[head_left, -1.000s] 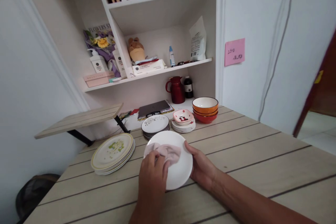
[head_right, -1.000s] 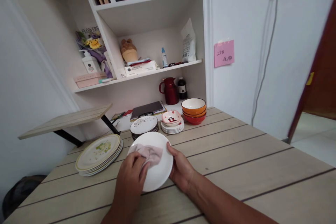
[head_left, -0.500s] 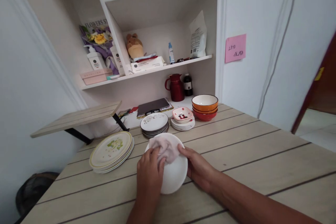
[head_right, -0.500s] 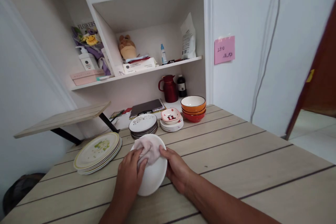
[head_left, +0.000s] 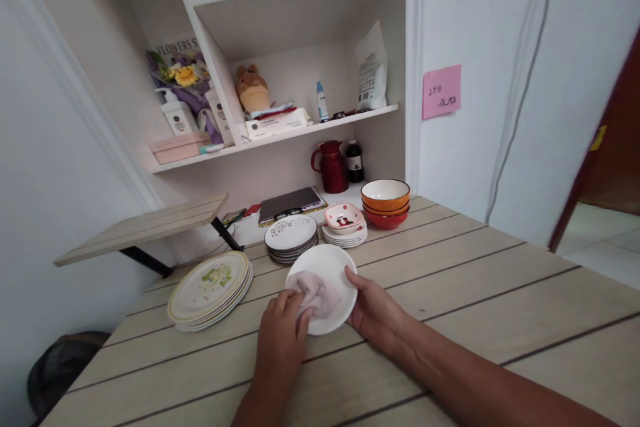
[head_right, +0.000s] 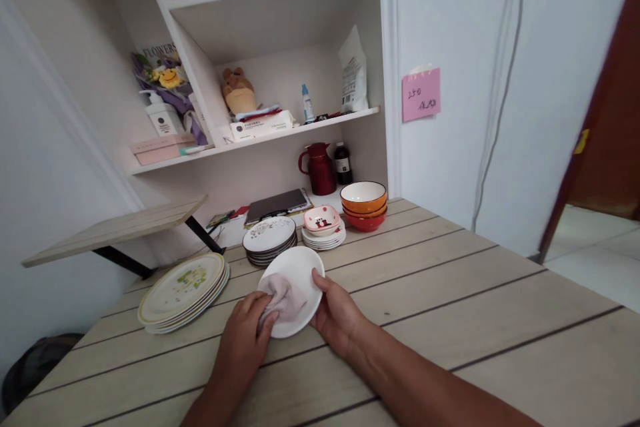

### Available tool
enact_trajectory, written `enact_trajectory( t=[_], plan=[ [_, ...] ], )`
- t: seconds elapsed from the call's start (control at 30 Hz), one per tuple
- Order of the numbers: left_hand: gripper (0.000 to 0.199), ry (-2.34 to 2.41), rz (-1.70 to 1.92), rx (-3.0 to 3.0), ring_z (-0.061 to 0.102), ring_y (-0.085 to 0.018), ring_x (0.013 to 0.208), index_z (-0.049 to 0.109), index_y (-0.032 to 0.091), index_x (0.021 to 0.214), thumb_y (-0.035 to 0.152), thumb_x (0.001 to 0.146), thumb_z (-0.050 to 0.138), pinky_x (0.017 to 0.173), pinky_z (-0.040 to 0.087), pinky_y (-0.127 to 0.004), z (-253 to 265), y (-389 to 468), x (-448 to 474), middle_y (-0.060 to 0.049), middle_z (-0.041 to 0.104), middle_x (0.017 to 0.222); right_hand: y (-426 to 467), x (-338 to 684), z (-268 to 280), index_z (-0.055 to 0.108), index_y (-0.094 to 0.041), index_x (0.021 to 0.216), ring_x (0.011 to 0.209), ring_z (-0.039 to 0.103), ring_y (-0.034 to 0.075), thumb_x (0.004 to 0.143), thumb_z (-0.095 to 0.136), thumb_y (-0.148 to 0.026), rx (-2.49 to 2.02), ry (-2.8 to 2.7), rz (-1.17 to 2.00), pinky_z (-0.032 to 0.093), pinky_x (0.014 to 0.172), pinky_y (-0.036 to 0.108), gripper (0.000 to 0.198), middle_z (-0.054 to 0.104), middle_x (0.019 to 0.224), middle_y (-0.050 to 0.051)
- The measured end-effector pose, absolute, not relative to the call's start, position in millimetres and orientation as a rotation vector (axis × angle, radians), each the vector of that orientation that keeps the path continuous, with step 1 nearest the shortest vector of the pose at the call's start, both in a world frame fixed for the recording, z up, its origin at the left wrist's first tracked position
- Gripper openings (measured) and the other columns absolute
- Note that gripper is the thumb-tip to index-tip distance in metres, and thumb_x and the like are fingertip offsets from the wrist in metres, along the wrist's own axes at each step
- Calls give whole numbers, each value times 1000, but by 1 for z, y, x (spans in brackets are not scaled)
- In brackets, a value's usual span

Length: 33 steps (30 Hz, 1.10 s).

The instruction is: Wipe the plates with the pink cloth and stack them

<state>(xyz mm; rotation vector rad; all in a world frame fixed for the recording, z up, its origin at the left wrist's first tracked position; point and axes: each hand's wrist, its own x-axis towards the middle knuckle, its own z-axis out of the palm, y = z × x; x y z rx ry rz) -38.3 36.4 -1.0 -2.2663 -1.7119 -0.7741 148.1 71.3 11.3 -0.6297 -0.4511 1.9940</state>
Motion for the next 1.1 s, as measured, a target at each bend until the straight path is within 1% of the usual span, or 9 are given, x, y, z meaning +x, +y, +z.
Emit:
enact_trajectory(
  t=[0.13, 0.3, 0.43, 0.5, 0.6, 0.7, 0.83, 0.97, 1.1],
  plan=[
    [34, -1654, -829, -2255, 60, -25, 105, 66, 23, 118, 26, 88, 50, 89, 50, -41, -8, 40, -45, -10, 64, 122, 75, 151, 8, 53, -12, 127, 90, 70, 24, 86, 59, -37, -576, -536, 2012, 50, 92, 42, 49, 74, 105, 13],
    [33, -1743, -782, -2076, 59, -28, 108, 67, 28, 117, 26, 87, 53, 91, 47, -47, -8, 39, -45, -11, 58, 130, 71, 154, 14, 54, -9, 126, 90, 71, 25, 85, 61, -36, -562, -653, 2045, 49, 94, 42, 49, 75, 103, 14],
    [29, -1776, -785, -1885, 47, -35, 124, 70, 25, 111, 25, 88, 51, 98, 39, -58, -1, 34, -38, -15, 50, 138, 62, 153, 21, 58, -7, 122, 93, 71, 25, 86, 59, -39, -630, -748, 2134, 50, 92, 40, 48, 75, 104, 16],
    [31, -1750, -810, -1867, 42, -36, 130, 67, 23, 114, 21, 89, 49, 102, 34, -62, 0, 33, -33, -16, 46, 142, 59, 152, 21, 60, -7, 121, 93, 70, 26, 86, 58, -40, -667, -782, 2179, 51, 90, 39, 48, 74, 104, 16],
    [44, -1600, -831, -2087, 46, -29, 129, 56, 22, 129, 13, 89, 43, 105, 38, -56, -2, 32, -25, -14, 51, 140, 57, 149, 17, 62, -7, 119, 89, 71, 24, 85, 60, -42, -696, -764, 2207, 52, 87, 37, 48, 75, 103, 15],
    [50, -1447, -874, -2381, 50, -23, 126, 45, 19, 138, 14, 89, 40, 103, 44, -44, 0, 28, -19, -12, 55, 137, 57, 147, 13, 63, -9, 116, 79, 71, 20, 83, 64, -42, -719, -700, 2178, 52, 84, 34, 47, 76, 97, 13],
    [47, -1447, -996, -2579, 50, -22, 123, 51, 18, 128, 10, 83, 43, 106, 41, -42, 9, 17, -12, -11, 57, 132, 62, 150, 15, 63, -9, 112, 72, 71, 19, 87, 59, -41, -733, -586, 2216, 54, 77, 33, 42, 77, 90, 12],
    [44, -1609, -938, -2631, 54, -21, 109, 59, 20, 108, 3, 71, 45, 100, 42, -37, 13, 14, -13, -6, 63, 115, 73, 159, 16, 60, -4, 116, 84, 72, 24, 90, 52, -42, -651, -542, 2218, 52, 86, 38, 47, 76, 95, 17],
    [38, -1961, -712, -2365, 53, -24, 106, 63, 18, 100, 4, 70, 44, 102, 38, -41, 11, 22, -27, -7, 64, 108, 80, 167, 12, 54, -7, 126, 92, 71, 27, 85, 61, -43, -726, -573, 2161, 50, 92, 42, 55, 75, 101, 16]
  ],
)
